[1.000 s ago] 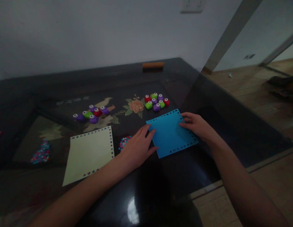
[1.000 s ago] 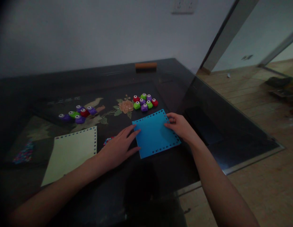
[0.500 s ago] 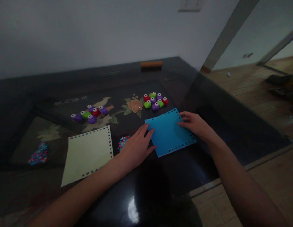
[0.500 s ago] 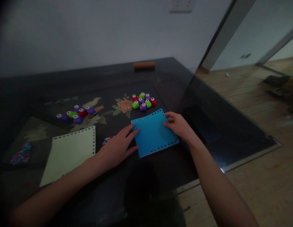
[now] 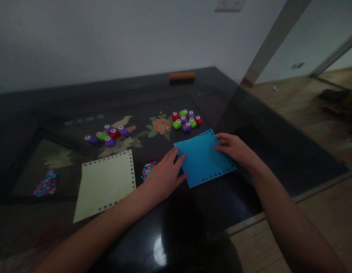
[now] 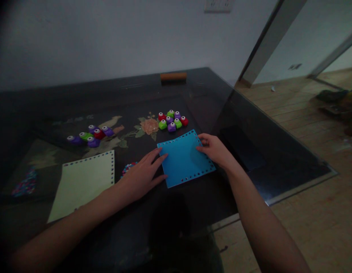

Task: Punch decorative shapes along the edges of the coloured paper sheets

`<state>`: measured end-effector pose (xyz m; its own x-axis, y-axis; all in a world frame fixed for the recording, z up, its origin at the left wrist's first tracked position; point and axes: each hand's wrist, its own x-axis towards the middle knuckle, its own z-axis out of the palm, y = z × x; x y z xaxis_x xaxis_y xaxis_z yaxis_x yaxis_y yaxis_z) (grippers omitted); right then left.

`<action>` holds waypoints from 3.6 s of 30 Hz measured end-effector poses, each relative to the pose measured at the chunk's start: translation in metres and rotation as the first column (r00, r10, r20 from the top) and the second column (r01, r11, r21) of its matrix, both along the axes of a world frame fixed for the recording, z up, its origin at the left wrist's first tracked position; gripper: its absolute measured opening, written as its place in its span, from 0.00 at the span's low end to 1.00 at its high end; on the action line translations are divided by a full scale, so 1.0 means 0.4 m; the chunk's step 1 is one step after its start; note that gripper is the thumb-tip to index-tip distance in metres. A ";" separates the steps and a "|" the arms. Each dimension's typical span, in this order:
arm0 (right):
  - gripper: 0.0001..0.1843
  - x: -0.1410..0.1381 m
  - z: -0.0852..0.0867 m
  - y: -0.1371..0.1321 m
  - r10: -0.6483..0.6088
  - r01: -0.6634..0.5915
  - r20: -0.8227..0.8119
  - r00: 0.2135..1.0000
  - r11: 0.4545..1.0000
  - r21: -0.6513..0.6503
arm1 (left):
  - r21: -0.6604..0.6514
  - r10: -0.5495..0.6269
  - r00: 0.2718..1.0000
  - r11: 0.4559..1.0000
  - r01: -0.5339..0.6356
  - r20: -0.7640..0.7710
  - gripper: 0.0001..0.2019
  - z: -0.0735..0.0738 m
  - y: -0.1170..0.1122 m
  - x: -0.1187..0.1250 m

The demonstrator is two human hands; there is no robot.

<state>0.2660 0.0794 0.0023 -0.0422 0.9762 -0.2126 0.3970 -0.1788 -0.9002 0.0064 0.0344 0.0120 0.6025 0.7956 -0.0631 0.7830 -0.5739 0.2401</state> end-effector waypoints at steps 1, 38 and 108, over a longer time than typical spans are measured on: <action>0.14 -0.001 0.001 0.000 -0.005 0.005 0.005 1.000 1.000 0.002 | -0.003 0.001 1.000 1.000 -0.001 -0.002 0.29 0.000 0.000 0.001; 0.16 0.009 0.001 0.003 -0.078 -0.048 0.493 0.866 0.970 0.238 | -0.032 0.008 1.000 0.999 -0.007 0.008 0.30 0.000 0.001 -0.001; 0.16 -0.599 0.059 0.042 0.363 -0.739 0.714 0.599 0.594 0.318 | 0.120 0.334 0.899 0.918 -0.378 0.282 0.17 -0.019 -0.003 -0.578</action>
